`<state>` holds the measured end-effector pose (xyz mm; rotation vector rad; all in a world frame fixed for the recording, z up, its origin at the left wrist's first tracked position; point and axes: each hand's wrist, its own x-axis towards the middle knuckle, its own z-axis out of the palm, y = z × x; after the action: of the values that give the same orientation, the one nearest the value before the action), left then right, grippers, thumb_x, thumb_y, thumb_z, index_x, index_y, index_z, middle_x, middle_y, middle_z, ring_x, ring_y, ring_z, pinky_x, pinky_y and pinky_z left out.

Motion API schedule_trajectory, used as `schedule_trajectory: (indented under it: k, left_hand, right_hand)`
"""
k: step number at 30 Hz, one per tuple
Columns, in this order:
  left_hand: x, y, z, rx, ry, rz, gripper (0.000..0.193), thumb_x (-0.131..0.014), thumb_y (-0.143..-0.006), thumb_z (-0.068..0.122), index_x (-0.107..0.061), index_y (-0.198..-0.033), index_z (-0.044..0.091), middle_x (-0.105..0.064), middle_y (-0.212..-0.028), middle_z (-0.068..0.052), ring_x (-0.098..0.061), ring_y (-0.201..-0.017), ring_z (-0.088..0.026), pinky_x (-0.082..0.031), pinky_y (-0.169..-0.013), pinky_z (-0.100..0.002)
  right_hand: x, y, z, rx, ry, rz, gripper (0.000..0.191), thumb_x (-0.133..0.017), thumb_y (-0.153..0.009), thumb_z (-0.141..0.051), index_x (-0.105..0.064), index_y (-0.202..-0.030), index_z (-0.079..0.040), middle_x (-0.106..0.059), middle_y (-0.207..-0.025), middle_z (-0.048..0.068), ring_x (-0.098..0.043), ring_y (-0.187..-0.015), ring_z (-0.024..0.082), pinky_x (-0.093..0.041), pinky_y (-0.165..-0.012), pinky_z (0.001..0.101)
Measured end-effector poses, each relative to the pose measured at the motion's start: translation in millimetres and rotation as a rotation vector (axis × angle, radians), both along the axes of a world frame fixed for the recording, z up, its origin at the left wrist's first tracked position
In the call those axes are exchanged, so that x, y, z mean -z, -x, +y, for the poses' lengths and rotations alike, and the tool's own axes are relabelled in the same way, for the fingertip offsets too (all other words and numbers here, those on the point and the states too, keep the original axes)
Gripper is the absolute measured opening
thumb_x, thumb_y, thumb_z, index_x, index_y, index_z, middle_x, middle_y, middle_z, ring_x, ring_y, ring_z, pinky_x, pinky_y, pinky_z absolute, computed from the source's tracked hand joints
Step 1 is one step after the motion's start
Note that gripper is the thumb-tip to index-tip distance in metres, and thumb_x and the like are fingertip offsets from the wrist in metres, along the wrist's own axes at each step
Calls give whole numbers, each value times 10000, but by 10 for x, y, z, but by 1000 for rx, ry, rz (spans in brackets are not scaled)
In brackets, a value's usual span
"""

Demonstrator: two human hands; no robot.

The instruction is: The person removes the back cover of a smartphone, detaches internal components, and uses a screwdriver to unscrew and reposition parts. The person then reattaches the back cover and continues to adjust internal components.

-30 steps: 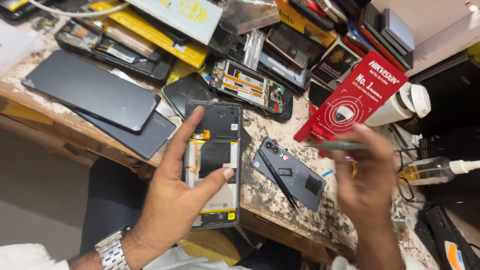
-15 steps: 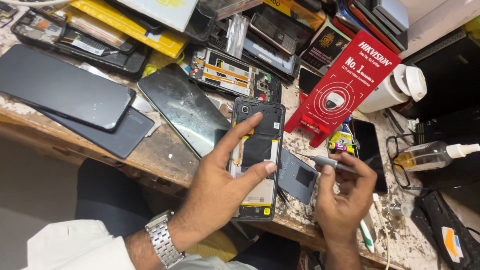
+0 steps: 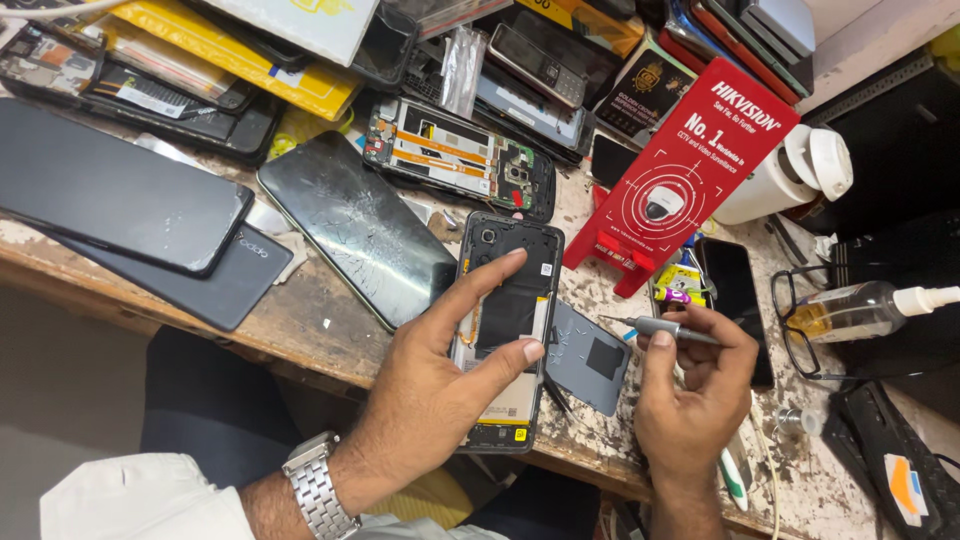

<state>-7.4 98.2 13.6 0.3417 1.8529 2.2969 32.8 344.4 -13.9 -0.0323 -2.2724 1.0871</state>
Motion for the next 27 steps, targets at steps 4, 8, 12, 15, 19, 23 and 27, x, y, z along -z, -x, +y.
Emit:
schedule_trajectory:
  k: [4,8,12,15,19,23,27]
  left_hand:
    - [7,0,-5,17,10,-52,575,-748,-879,147,-586,-1431,137,-778,-1214,-58,-708,-1097,-107,-564,-967,-283]
    - [25,23,-2,-12,47,34,388,-753,-902,186,-702,-1281,124,-769,-1170,-66,-718,-1099,-129,-557,-950,-286]
    - [42,29,13,1,71,-32,257,-760,-893,236,-784,-1128,136,-781,-1035,-57,-745,-973,-128,-581,-856,-279]
    - [56,35,4,46,193,-113,263,-790,-904,253,-824,-1149,162,-768,-980,-94,-686,-907,-187,-559,-801,-319]
    - [72,46,-36,45,41,-26,245,-760,-887,244,-788,-1099,125,-769,-1024,-56,-729,-961,-118,-572,-843,-275]
    - [88,55,-51,48,63,-51,244,-763,-880,248,-790,-1091,129,-770,-999,-55,-729,-924,-121,-571,-811,-272]
    - [104,55,-47,36,46,-20,216,-750,-900,233,-789,-1080,121,-769,-983,-52,-714,-903,-117,-557,-794,-270]
  right_hand:
    - [-51,9,-23,-16,6,24,354,-565,-1036,97,-416,-1355,62,-599,-1228,199,-683,-1096,232,-616,-936,315]
    - [-270,-79,-179,27,0,85,346,-562,-1041,81,-397,-1340,27,-616,-1227,213,-713,-1081,246,-642,-935,325]
    - [-422,-255,-473,45,28,91,346,-565,-1031,65,-391,-1324,2,-630,-1166,236,-723,-1043,244,-645,-920,322]
    - [-428,-293,-655,6,51,109,332,-565,-1051,61,-364,-1305,-8,-623,-1197,250,-711,-1070,243,-631,-964,317]
    - [-412,-277,-759,19,39,93,382,-570,-1027,66,-354,-1329,-23,-622,-1206,256,-716,-1072,253,-635,-948,323]
    - [-416,-273,-764,19,-9,89,379,-576,-1019,70,-356,-1311,-29,-627,-1212,256,-722,-1060,245,-631,-936,320]
    - [-399,-289,-764,10,-40,85,380,-578,-1012,73,-359,-1305,-32,-626,-1200,254,-714,-1089,246,-637,-964,338]
